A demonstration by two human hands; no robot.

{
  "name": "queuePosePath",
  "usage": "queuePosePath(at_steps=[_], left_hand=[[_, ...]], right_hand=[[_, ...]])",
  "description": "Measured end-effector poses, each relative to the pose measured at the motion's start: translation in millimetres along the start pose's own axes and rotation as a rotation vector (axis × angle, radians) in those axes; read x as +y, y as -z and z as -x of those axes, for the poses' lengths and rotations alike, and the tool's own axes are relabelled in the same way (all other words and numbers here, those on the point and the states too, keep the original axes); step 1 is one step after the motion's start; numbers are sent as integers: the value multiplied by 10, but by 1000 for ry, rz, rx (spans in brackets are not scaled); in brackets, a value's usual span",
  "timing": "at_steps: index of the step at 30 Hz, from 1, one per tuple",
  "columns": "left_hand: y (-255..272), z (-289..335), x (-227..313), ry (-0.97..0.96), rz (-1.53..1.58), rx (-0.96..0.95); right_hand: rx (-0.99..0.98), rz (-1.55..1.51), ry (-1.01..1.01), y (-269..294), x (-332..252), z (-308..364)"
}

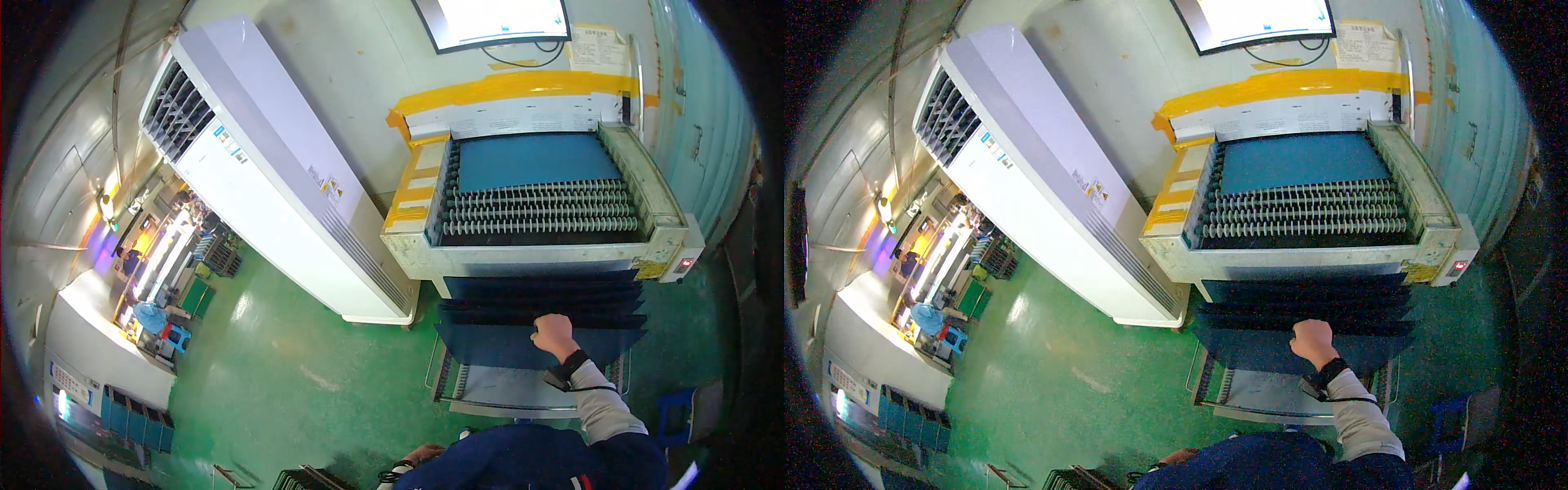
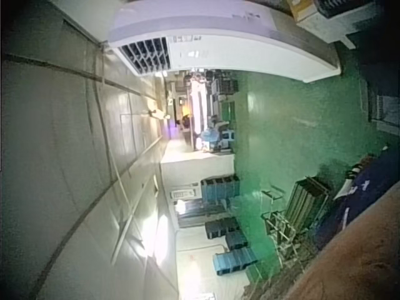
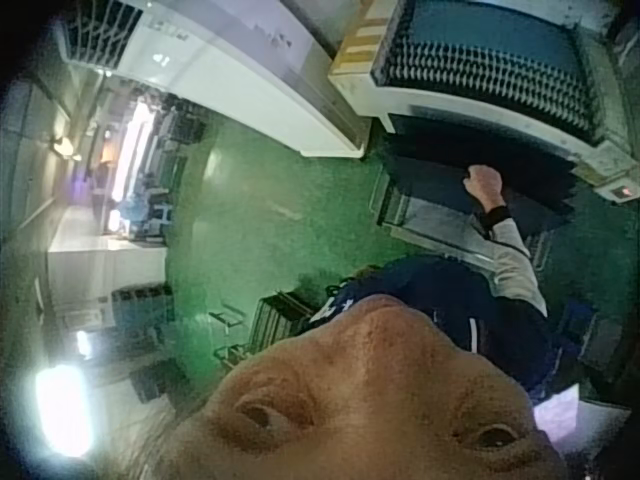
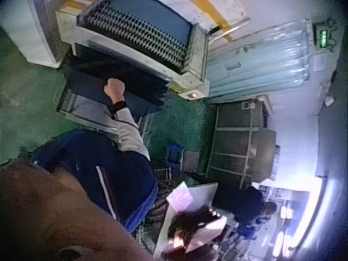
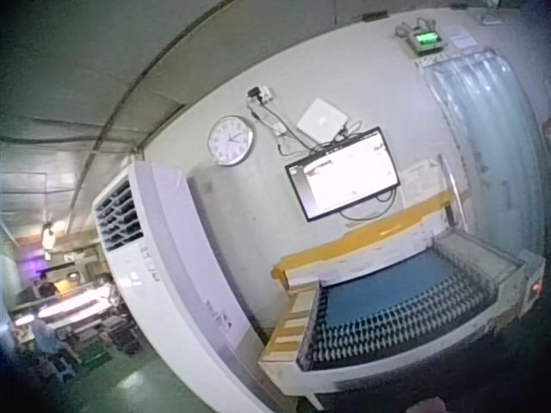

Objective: Placing blue metal sheets from a machine onto a storage rack.

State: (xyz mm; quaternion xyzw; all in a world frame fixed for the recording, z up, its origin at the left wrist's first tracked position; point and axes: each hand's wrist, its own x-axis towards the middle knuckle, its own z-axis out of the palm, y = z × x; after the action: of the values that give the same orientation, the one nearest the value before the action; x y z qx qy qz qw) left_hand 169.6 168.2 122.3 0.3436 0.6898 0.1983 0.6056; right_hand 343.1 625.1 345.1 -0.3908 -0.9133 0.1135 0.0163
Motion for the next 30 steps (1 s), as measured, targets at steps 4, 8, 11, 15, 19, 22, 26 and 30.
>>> queuePosePath(at_steps=[4,8,11,15,19,22,26,30], left_hand=[[26,4,29,6,-23,-10],[34,72,21,6,-51,-14],[36,152,34,-3,-65,-17],[58,109,-111,39,34,10],[16,-28,-116,92,378,235],[13,-54,-628,-174,-20,328],[113,-74,-726,-132,-439,359],[80,-71,-555,-172,-431,424]], right_hand=[[0,-8,3,50,-28,1],[-11,-1,2,-4,-17,-34],[-15,-2,-6,2,-28,-38],[23,-29,17,22,-25,-5],[28,-13,19,103,47,75],[28,-59,42,-51,-26,-51],[93,-74,72,-128,52,-12],[63,-65,9,-74,96,105]])
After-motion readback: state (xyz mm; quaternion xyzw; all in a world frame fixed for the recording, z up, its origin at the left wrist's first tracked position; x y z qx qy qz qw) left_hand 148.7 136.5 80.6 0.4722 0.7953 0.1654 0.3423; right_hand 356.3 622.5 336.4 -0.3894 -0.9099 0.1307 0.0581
